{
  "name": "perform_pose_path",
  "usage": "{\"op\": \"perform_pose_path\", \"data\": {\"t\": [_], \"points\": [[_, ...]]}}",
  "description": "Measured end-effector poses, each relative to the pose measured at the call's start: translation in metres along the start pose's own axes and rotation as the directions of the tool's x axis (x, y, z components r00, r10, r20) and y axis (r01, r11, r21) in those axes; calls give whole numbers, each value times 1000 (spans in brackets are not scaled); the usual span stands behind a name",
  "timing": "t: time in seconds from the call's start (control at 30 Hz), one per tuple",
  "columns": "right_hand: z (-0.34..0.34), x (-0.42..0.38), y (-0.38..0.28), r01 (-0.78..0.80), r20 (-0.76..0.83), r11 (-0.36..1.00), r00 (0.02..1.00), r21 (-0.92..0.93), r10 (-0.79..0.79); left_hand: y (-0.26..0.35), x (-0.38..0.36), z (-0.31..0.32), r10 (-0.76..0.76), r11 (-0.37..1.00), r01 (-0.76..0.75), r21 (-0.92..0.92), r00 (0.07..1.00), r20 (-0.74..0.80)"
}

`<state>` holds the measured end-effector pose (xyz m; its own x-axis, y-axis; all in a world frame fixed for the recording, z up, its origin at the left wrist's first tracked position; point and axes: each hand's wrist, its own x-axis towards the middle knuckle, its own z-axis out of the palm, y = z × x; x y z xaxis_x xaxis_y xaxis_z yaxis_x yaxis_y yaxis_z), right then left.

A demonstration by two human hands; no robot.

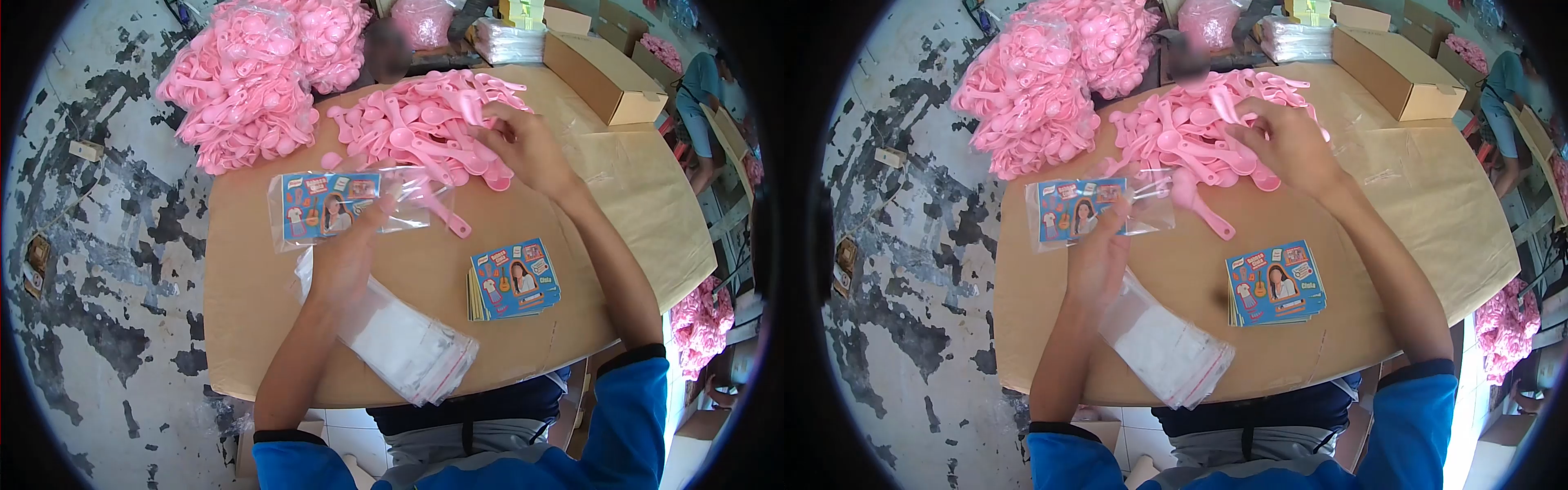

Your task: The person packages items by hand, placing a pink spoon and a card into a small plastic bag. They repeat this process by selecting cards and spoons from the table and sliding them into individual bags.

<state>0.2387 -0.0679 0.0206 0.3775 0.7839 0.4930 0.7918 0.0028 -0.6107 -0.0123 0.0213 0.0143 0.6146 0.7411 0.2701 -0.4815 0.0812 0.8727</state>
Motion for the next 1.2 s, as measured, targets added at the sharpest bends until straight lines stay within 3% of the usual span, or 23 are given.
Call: {"op": "perform_pose_path", "data": {"t": [0.07,0.1,0.23,0.33,0.43,0.57,0.67,0.7,0.8,0.93,0.97,1.03,1.13,1.17,1.2], "points": [[-19,-12,-9,-140,119,954,987,266,111,-3,4,-6,-12,993,4,-120,998,-63],[-25,-16,-23,-201,183,846,975,494,125,-1,5,-7,-13,989,5,-149,998,-56],[-35,-19,-33,-237,345,787,938,570,33,2,6,-7,-18,971,3,-239,998,-62],[-16,-29,-47,-155,278,832,961,533,0,1,7,-8,-15,972,-1,-236,998,-68],[-6,-33,-60,-83,245,790,966,607,-87,-1,4,-3,-40,965,32,-262,999,-25],[5,-40,-73,-185,330,735,942,653,-57,-1,-7,9,-46,969,45,-244,999,0],[14,-45,-92,-110,260,647,955,755,-141,-7,-15,15,-83,964,89,-252,996,32],[15,-47,-100,-107,249,640,959,761,-135,-4,-17,16,-75,981,89,-171,993,87],[-1,-40,-93,-14,159,831,983,556,-90,-11,-11,12,-72,950,109,-294,988,133],[-61,-21,-101,135,-19,961,991,241,-135,4,5,-1,-125,992,125,-32,992,-5],[-65,-15,-107,194,-56,968,981,160,-187,10,6,0,-104,988,113,109,991,-83],[-68,-8,-118,291,-120,957,949,-7,-290,17,6,-4,-33,980,46,194,997,-69],[-54,-1,-129,392,249,896,907,-211,-339,3,7,-5,140,898,-148,415,989,50],[-47,-1,-134,343,170,936,930,-82,-325,-1,7,-6,206,837,-235,494,972,114],[-42,-1,-137,325,144,942,939,-87,-311,1,5,0,255,745,-326,582,945,202]]}}
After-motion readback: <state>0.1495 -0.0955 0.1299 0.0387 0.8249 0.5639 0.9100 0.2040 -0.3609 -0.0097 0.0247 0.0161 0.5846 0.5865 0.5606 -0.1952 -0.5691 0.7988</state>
